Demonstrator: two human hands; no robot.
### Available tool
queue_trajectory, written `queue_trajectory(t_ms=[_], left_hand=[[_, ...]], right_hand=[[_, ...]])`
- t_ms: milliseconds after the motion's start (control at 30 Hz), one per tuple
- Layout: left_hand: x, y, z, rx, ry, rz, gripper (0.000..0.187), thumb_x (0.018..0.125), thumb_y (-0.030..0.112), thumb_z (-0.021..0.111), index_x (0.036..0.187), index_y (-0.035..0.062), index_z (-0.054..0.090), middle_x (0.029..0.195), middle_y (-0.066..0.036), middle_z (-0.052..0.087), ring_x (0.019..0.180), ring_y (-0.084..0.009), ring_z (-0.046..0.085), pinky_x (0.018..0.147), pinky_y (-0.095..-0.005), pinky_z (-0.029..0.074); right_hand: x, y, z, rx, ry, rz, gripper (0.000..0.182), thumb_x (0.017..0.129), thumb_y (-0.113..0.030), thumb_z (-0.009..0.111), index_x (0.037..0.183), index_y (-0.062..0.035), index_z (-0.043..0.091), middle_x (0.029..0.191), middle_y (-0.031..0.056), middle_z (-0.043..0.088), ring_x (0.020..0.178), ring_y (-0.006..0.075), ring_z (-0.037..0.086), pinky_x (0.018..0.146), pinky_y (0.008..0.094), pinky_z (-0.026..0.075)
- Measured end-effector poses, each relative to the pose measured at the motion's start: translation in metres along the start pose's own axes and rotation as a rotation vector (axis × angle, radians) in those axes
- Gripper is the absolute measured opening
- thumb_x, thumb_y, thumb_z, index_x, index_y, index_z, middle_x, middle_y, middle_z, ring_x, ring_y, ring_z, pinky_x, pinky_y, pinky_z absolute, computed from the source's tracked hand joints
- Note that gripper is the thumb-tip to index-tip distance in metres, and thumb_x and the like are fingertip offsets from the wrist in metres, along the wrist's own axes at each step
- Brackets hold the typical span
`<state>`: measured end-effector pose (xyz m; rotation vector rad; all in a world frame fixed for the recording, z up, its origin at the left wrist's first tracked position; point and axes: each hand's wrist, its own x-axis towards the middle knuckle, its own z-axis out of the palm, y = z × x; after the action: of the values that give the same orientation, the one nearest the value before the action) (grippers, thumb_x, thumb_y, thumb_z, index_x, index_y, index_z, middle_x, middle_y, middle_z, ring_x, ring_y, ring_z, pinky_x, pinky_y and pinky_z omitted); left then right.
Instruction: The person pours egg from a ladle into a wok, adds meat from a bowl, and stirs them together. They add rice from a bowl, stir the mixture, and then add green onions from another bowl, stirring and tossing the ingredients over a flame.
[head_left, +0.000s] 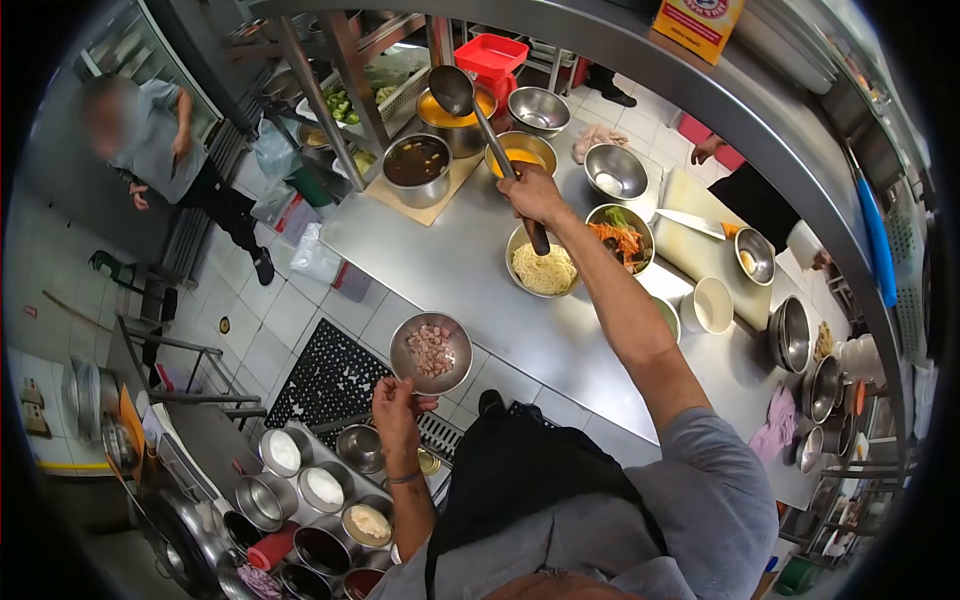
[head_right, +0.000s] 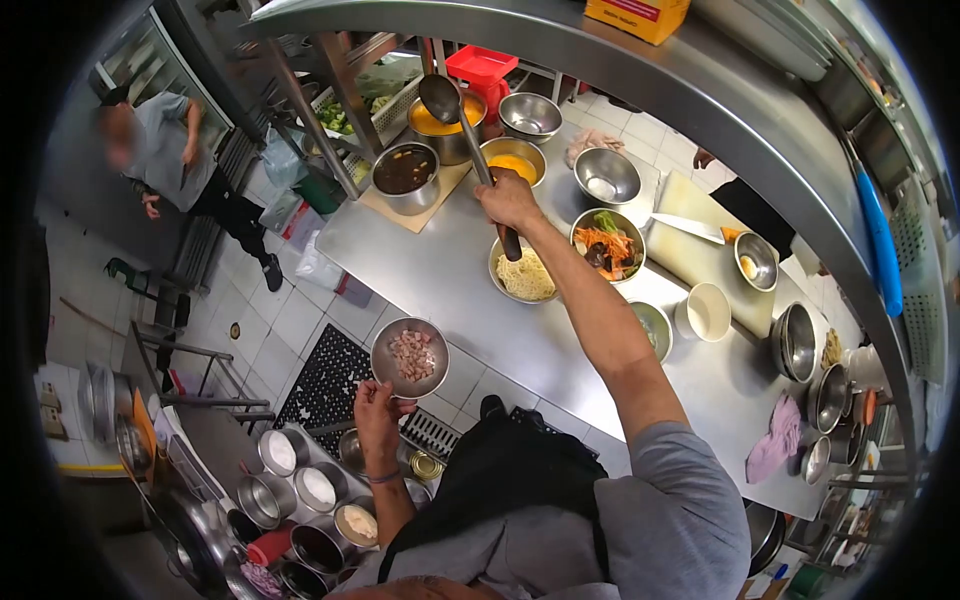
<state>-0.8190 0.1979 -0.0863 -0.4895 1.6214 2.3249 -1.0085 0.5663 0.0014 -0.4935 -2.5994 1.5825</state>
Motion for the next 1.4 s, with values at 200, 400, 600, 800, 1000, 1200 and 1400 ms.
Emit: queue_trajectory(t_ms=[200,400,600,800,1000,1200,1400], left_hand=[[0.005,-0.004,-0.009,-0.01,0.021,-0.001,0.018,0.096,0.012,0.062,0.095,0.0015,0.048,0.081,-0.011,0.062,0.059,-0.024,0.068,0.052,-0.0317,0.059],[0.012,-0.002,-0.01,-0.009,0.018,0.001,0.015,0.097,0.01,0.06,0.098,0.0006,0.049,0.081,-0.011,0.062,0.06,-0.024,0.069,0.053,-0.0318,0.06],[0.015,0.0,-0.009,-0.014,0.011,-0.015,0.015,0.097,0.01,0.06,0.098,0.0012,0.049,0.081,-0.012,0.063,0.06,-0.0243,0.069,0.053,-0.032,0.06],[0.019,-0.002,-0.011,-0.043,0.012,-0.039,0.015,0.096,0.008,0.061,0.099,0.0016,0.048,0.082,-0.013,0.064,0.06,-0.025,0.069,0.053,-0.0328,0.06],[0.022,-0.003,-0.013,-0.044,-0.002,-0.042,0.017,0.095,0.009,0.061,0.1,0.0009,0.047,0.085,-0.013,0.062,0.061,-0.0256,0.069,0.053,-0.033,0.06],[0.026,-0.008,-0.013,-0.053,0.003,-0.061,0.017,0.096,0.009,0.061,0.099,0.0004,0.047,0.084,-0.013,0.061,0.061,-0.0253,0.069,0.052,-0.0335,0.061],[0.025,-0.012,-0.013,-0.086,-0.028,-0.059,0.017,0.096,0.009,0.061,0.097,0.0005,0.047,0.078,-0.011,0.061,0.059,-0.0238,0.069,0.052,-0.0334,0.061]], right_hand=[[0.008,0.001,0.0,0.093,-0.051,0.06,0.03,0.086,-0.019,0.062,0.105,0.0037,0.063,0.073,0.0104,0.063,0.052,0.0211,0.061,0.053,0.0367,0.053],[0.013,-0.007,-0.008,0.518,-0.157,0.257,0.014,0.09,-0.016,0.064,0.088,-0.004,0.058,0.073,0.0038,0.058,0.05,0.0127,0.053,0.043,0.031,0.044],[0.012,-0.018,-0.023,0.966,-0.272,0.351,0.01,0.096,-0.012,0.058,0.095,-0.0051,0.05,0.071,0.0018,0.054,0.049,0.009,0.048,0.038,0.0253,0.036],[0.013,-0.023,-0.034,1.111,-0.3,0.256,0.008,0.093,-0.005,0.055,0.095,-0.0023,0.047,0.074,0.0054,0.053,0.05,0.0069,0.048,0.037,0.0212,0.037],[0.023,-0.031,-0.05,1.318,-0.395,0.268,0.013,0.092,-0.004,0.06,0.102,-0.0072,0.052,0.075,0.0035,0.05,0.05,0.0068,0.049,0.035,0.0207,0.035],[0.019,-0.041,-0.055,1.26,-0.296,0.219,0.022,0.095,-0.009,0.058,0.103,0.0113,0.052,0.073,0.0043,0.051,0.049,0.0068,0.046,0.036,0.0205,0.033],[0.012,-0.056,-0.061,1.226,-0.313,0.205,0.014,0.096,-0.008,0.059,0.09,0.0036,0.053,0.077,0.0091,0.056,0.05,0.0099,0.048,0.036,0.0234,0.035]])
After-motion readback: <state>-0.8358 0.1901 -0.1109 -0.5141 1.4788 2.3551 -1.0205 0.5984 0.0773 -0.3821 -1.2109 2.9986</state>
